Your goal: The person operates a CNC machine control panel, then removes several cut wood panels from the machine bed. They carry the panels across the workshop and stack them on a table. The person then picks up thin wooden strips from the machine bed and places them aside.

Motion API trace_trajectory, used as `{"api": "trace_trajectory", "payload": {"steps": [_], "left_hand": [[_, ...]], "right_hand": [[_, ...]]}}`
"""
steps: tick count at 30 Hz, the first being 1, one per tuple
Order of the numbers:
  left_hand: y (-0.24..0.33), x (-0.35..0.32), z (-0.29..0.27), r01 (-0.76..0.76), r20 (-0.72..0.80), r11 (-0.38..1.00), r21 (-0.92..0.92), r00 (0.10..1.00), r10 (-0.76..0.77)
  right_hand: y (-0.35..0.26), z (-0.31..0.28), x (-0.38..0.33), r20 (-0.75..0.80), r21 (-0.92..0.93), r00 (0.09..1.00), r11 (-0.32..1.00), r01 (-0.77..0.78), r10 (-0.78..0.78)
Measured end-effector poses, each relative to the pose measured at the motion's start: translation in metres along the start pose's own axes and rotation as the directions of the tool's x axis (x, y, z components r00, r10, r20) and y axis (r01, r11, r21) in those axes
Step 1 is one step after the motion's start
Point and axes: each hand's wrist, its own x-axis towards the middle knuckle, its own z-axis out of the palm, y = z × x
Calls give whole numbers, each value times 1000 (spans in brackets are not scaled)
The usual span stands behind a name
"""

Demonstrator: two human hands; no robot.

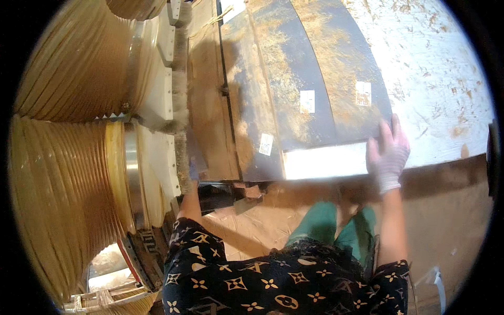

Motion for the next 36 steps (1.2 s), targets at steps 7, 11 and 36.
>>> {"api": "trace_trajectory", "payload": {"steps": [7, 11, 36], "left_hand": [[95, 25, 24, -204, -13, 975, 91, 979, 206], [87, 16, 39, -349, -47, 936, -44, 937, 347], [143, -109, 66, -255, 331, 962, -94, 904, 272]], "right_hand": [[-3, -1, -4, 4, -11, 1000, 1000, -13, 13], [-3, -3, -4, 3, -39, 1000, 999, -9, 10], [13, -16, 13, 150, 25, 921, 929, -368, 361]]}}
